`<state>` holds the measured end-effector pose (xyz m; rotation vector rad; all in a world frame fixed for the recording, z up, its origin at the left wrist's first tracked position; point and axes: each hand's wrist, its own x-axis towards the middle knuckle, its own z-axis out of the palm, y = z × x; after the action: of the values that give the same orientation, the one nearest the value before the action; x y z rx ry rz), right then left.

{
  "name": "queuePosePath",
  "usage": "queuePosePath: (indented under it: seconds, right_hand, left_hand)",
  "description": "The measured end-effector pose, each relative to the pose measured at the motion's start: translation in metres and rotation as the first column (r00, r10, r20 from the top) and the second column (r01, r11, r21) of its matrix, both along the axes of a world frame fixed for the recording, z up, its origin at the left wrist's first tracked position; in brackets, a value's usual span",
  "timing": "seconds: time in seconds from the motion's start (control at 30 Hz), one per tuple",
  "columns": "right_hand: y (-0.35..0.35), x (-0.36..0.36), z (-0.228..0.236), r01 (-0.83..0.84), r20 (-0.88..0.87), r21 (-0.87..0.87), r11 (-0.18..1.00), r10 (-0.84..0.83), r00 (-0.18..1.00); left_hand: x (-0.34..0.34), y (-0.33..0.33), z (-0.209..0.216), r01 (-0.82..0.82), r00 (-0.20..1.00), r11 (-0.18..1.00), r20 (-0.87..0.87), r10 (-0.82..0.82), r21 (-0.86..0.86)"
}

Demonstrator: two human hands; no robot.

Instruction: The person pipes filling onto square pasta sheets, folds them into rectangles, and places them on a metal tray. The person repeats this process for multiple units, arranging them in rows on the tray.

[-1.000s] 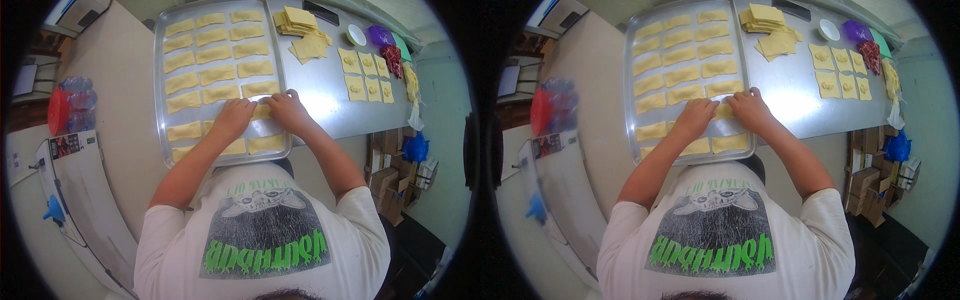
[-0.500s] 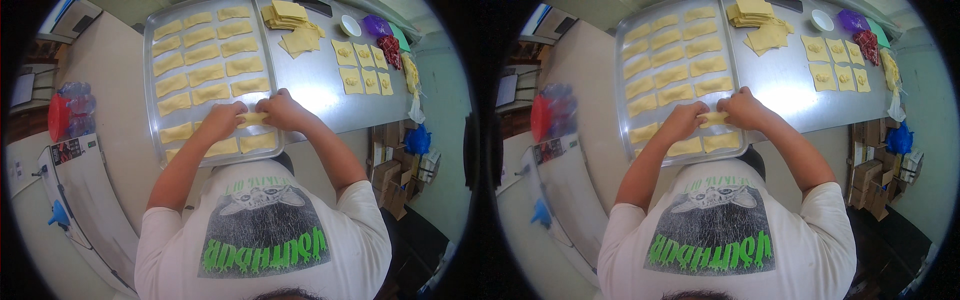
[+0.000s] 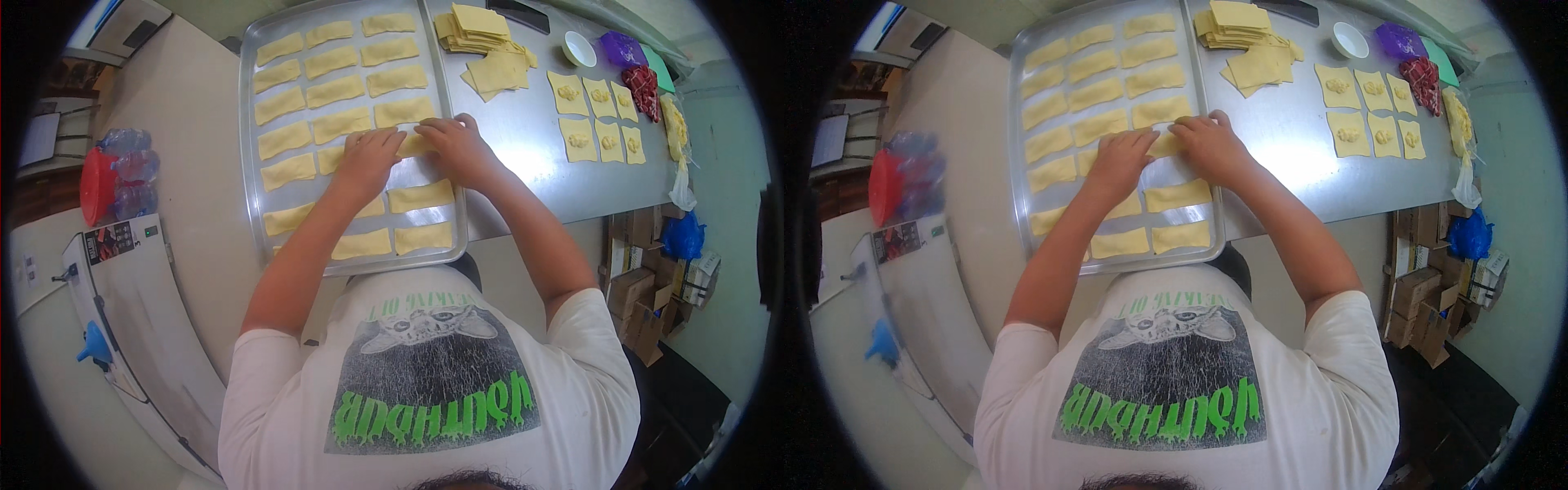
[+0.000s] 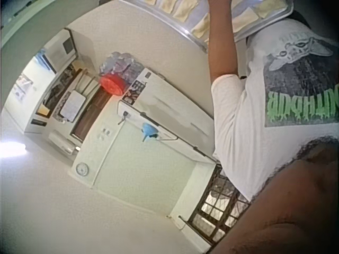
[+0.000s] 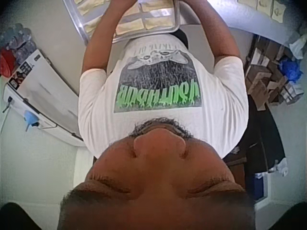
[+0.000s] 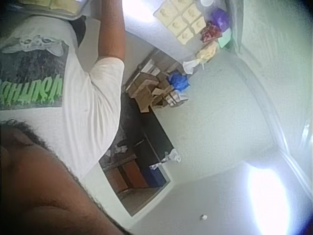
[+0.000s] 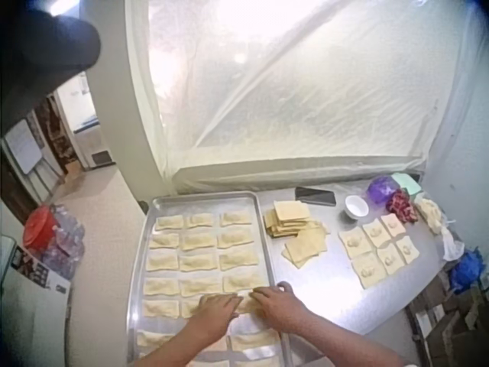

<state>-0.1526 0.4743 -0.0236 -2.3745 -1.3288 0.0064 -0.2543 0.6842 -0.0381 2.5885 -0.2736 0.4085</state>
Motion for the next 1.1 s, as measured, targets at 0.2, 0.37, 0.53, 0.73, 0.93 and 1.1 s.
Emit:
queuePosePath:
  seconds: [0.2,0.37,0.53,0.73,0.93,1.1]
  right_hand:
    - [0.017,0.012,-0.004,-0.039,-0.021,-0.243,0.969,0.035,0.999]
    - [0.023,0.023,0.01,-0.07,-0.159,-0.287,0.955,0.025,0.987]
    - [0.021,0.025,0.044,-0.115,-0.438,-0.349,0.93,-0.053,0.897]
    - [0.018,0.021,0.045,-0.157,-0.46,-0.41,0.898,-0.056,0.886]
    - [0.02,0.022,0.035,-0.213,-0.381,-0.48,0.851,0.016,0.924]
    - [0.008,0.019,0.011,-0.194,-0.123,-0.335,0.922,0.161,0.979]
  left_hand:
    - [0.023,-0.003,0.012,0.086,0.938,0.983,-0.345,-0.024,0.165]
    - [0.03,-0.001,0.029,0.101,0.878,0.991,-0.475,-0.048,0.088]
    - [0.025,-0.001,0.066,-0.04,0.751,0.988,-0.657,-0.067,-0.146]
    - [0.024,0.004,0.049,-0.046,0.701,0.973,-0.701,-0.129,-0.224]
    - [0.021,0.001,0.036,0.06,0.77,0.995,-0.631,-0.099,-0.083]
    - [0.012,0.008,0.031,0.18,0.874,0.976,-0.476,-0.1,0.125]
